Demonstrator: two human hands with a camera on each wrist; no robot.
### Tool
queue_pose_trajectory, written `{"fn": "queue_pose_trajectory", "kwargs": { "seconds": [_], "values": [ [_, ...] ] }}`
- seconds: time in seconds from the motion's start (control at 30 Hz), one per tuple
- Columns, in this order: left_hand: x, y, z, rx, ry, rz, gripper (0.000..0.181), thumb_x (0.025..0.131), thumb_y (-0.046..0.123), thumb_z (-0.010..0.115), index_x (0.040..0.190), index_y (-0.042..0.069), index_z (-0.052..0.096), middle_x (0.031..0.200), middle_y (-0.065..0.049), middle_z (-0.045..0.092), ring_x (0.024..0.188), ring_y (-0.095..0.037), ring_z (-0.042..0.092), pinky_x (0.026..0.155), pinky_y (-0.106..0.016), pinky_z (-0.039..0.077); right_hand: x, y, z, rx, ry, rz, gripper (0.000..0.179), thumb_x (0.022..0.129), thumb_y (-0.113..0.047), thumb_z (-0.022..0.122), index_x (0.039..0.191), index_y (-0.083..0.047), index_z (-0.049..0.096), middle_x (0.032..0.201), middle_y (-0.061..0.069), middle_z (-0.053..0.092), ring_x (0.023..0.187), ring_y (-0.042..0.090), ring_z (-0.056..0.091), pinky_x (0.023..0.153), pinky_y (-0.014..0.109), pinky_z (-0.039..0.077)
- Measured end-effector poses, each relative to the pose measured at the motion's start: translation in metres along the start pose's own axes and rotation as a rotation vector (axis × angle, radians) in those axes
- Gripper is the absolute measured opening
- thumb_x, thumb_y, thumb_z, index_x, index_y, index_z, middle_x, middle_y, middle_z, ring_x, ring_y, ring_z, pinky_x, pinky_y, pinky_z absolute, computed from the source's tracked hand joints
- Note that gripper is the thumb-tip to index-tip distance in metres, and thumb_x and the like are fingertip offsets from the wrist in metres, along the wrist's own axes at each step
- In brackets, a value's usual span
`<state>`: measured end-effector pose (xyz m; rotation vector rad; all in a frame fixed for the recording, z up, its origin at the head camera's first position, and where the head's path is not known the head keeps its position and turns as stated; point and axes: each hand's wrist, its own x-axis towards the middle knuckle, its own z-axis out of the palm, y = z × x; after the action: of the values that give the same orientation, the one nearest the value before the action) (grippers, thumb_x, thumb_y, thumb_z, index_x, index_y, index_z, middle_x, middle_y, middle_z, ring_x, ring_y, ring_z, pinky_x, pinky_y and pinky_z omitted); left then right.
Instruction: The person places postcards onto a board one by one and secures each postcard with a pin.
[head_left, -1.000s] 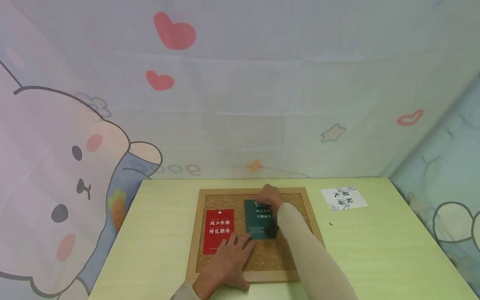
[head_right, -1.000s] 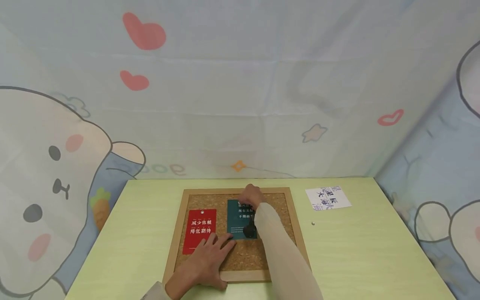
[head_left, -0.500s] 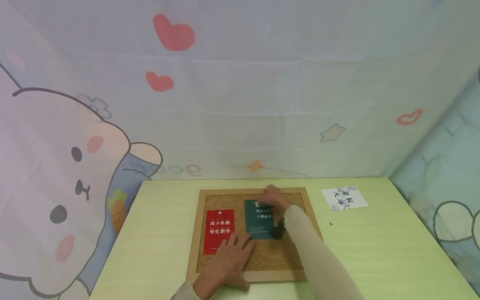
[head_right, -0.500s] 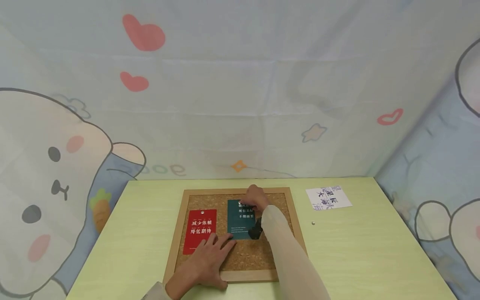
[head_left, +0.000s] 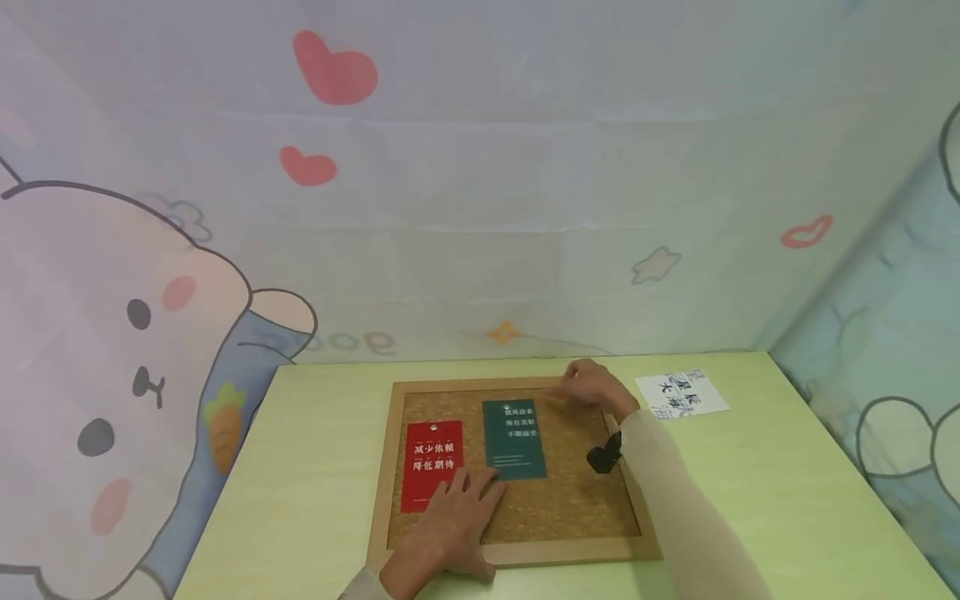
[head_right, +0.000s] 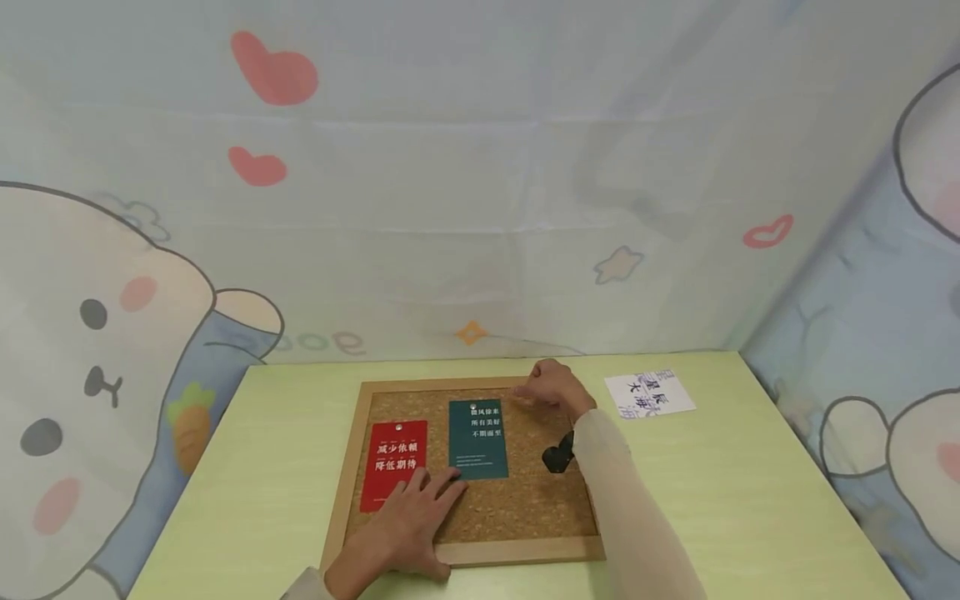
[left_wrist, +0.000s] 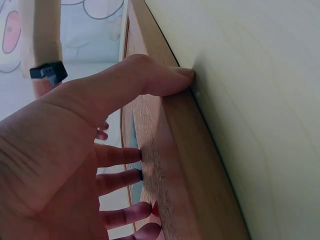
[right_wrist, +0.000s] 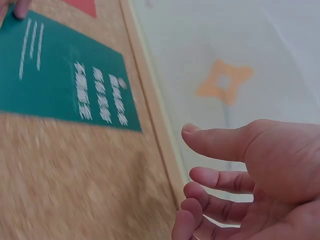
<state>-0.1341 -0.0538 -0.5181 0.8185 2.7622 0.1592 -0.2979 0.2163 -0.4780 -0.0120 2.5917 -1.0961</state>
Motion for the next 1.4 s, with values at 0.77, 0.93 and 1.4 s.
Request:
{"fn": "queue_pose_trajectory", "kwargs": {
  "seconds": [0.77, 0.93, 1.4],
  "values": [
    [-0.003, -0.001, 0.000, 0.012, 0.031, 0.027, 0.107, 0.063, 0.058, 0.091, 0.154, 0.024, 0.047, 0.156, 0.000, 0.042, 0.126, -0.026, 0.043, 0.100, -0.047, 0.048, -0.055, 0.112, -0.085, -0.062, 0.199, 0.049, 0.060, 0.094, -0.044, 0.076, 0.112, 0.004, 0.045, 0.098, 0.019, 0.049, 0.080, 0.029, 0.047, 0.066, 0.042, 0.044],
    [-0.003, -0.001, 0.000, 0.010, 0.031, 0.025, 0.107, 0.062, 0.058, 0.091, 0.154, 0.024, 0.047, 0.156, -0.001, 0.042, 0.126, -0.026, 0.043, 0.100, -0.048, 0.048, -0.063, 0.132, -0.088, -0.166, 0.305, 0.148, 0.075, 0.090, -0.052, 0.076, 0.116, 0.009, 0.041, 0.120, 0.042, 0.036, 0.108, 0.060, 0.035, 0.082, 0.067, 0.038],
    [-0.003, -0.001, 0.000, -0.009, 0.016, 0.020, 0.108, 0.063, 0.058, 0.091, 0.155, 0.024, 0.046, 0.157, -0.001, 0.042, 0.129, -0.027, 0.042, 0.102, -0.050, 0.047, -0.054, 0.187, -0.068, -0.114, 0.419, 0.286, 0.108, 0.078, -0.069, 0.078, 0.134, 0.010, 0.029, 0.129, 0.044, 0.024, 0.112, 0.061, 0.031, 0.083, 0.071, 0.038]
  ]
}}
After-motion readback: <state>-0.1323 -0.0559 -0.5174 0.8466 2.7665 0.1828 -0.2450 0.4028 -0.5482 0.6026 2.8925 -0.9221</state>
